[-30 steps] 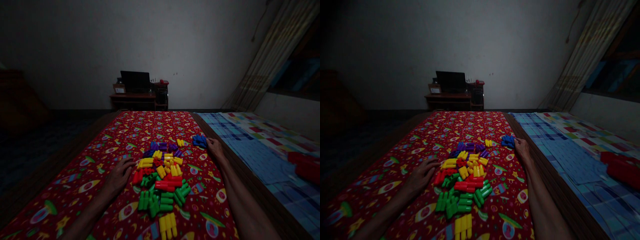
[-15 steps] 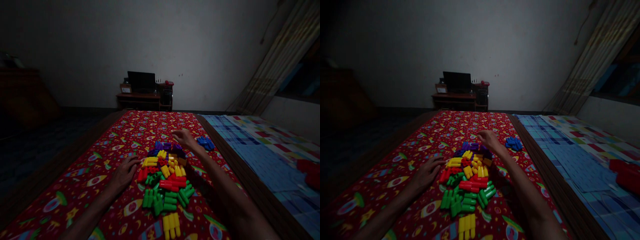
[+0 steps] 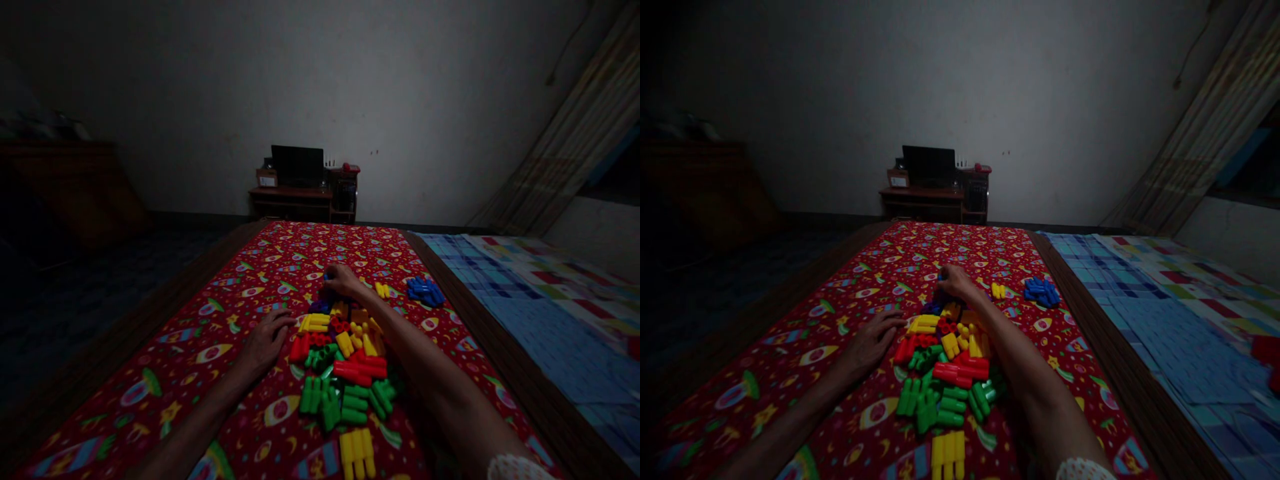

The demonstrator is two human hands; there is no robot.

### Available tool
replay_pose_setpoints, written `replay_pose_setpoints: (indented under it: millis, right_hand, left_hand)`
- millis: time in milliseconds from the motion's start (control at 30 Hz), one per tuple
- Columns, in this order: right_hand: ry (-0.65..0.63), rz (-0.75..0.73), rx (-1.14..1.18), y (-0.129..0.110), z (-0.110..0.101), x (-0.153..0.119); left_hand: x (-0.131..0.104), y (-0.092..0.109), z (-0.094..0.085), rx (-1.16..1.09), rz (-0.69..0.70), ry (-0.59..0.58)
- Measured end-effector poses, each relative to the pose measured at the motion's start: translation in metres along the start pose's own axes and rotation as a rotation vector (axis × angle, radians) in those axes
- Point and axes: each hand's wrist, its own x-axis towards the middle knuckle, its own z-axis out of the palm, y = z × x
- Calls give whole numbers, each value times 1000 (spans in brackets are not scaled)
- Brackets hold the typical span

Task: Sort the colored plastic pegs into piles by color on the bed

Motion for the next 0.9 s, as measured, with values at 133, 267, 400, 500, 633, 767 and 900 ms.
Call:
replay_pose_setpoints:
  millis: [133,267,400,500,633,767,900]
  right_hand:
    - [312,7,523,30,-17,-23]
    - [387,66,729,51,-35,-52]
    - [351,89,811,51,-37,-69]
    - [342,101,821,44,-33,-71]
    - [459,90,629,48,-42,-74]
    - [644,105,295,76,-73,-88]
    - [682,253,134,114,-103,-114]
  left_hand:
    - [0,-4,3,-8,4,23]
    - [1,-7,3,-7,16,5]
    - [3,-7,1,22,22,-5]
    - [3,-7,0,43,25,-19]
    - [2,-6,-2,51,40,-21]
    - [2,-6,-2,59,41,-20]
    - [2,-8,0,60,41,-14]
